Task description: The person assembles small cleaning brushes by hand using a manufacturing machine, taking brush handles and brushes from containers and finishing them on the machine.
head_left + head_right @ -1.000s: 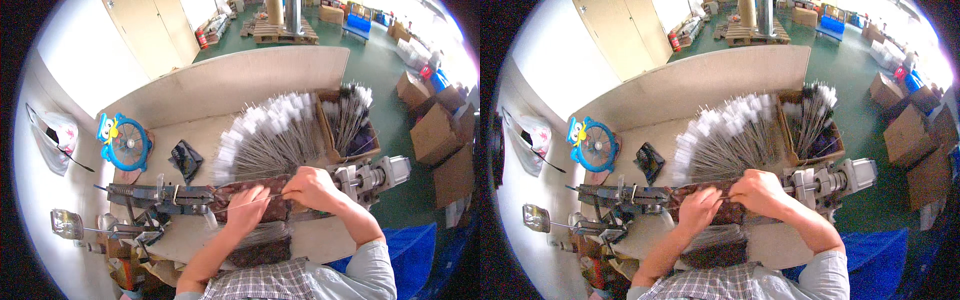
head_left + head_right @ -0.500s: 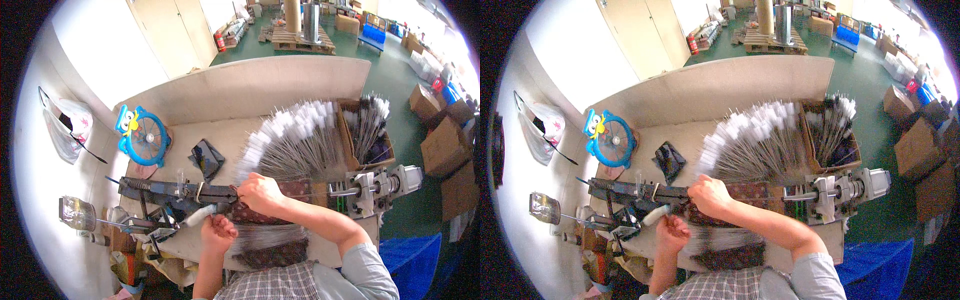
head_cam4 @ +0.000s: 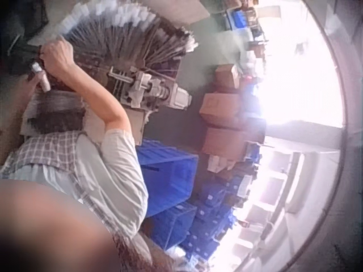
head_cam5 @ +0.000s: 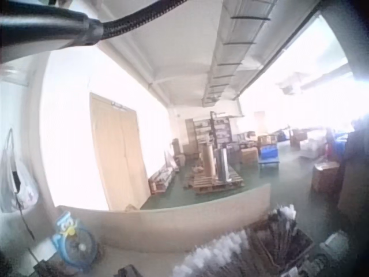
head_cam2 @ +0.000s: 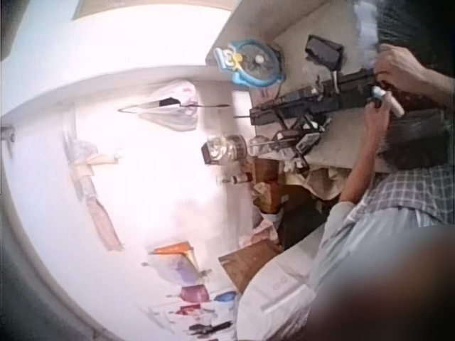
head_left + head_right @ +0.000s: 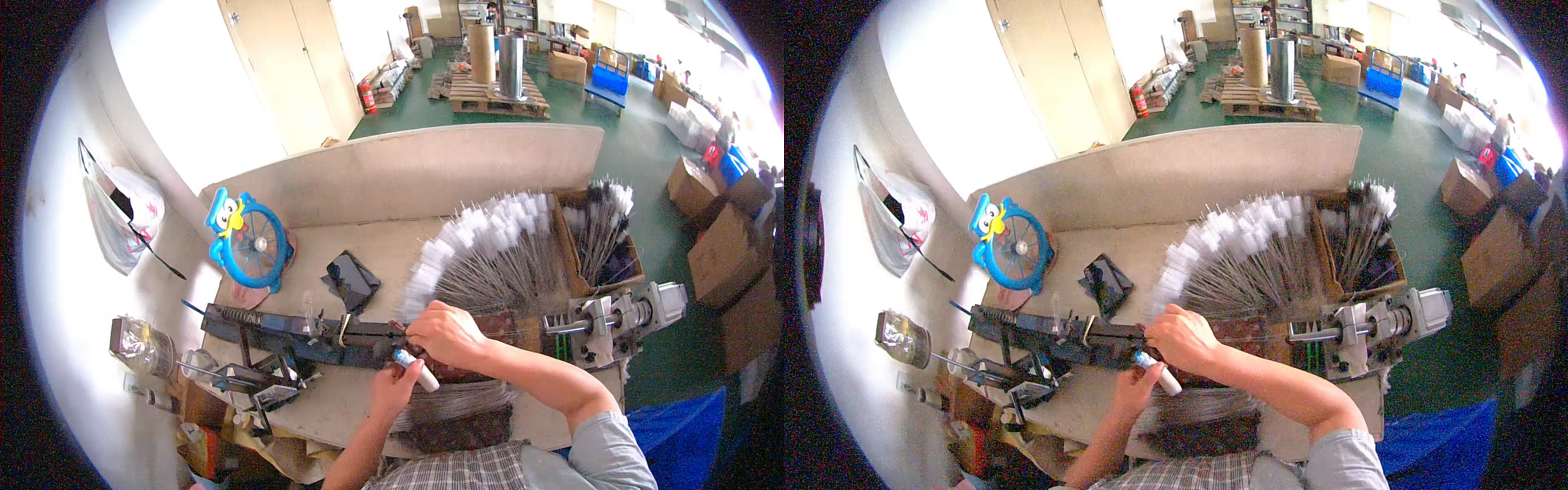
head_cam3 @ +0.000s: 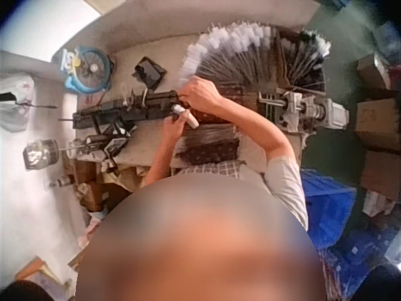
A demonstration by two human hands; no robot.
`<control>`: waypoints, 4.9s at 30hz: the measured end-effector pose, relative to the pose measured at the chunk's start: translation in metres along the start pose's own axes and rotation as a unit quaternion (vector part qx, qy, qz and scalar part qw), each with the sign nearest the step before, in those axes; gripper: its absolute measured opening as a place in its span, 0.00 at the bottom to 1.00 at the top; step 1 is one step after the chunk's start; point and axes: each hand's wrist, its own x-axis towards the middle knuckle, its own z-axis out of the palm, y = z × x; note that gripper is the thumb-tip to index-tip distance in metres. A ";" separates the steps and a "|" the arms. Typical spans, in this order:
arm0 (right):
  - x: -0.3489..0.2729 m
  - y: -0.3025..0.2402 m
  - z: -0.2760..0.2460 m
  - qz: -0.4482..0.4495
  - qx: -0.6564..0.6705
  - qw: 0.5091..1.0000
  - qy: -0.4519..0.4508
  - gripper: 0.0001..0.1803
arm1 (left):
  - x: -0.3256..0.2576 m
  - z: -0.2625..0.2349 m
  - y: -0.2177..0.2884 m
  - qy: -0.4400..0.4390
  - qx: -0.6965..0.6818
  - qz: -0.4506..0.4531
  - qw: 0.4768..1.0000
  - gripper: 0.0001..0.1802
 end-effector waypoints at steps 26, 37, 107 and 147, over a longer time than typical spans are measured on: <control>-0.055 0.033 0.026 -0.010 -0.024 0.996 -0.090 0.09 | -0.047 -0.141 -0.061 0.270 -0.399 -0.159 0.862 0.19; -0.057 0.042 0.039 0.035 0.012 0.995 -0.092 0.11 | -0.037 -0.159 -0.068 0.269 -0.431 -0.150 0.848 0.13; -0.035 0.002 0.002 -0.055 -0.055 0.983 0.169 0.14 | 0.001 0.059 0.037 0.101 -0.505 -0.058 0.855 0.05; -0.037 0.001 -0.004 -0.034 0.005 0.987 0.156 0.17 | 0.001 0.058 0.038 0.087 -0.515 -0.053 0.851 0.05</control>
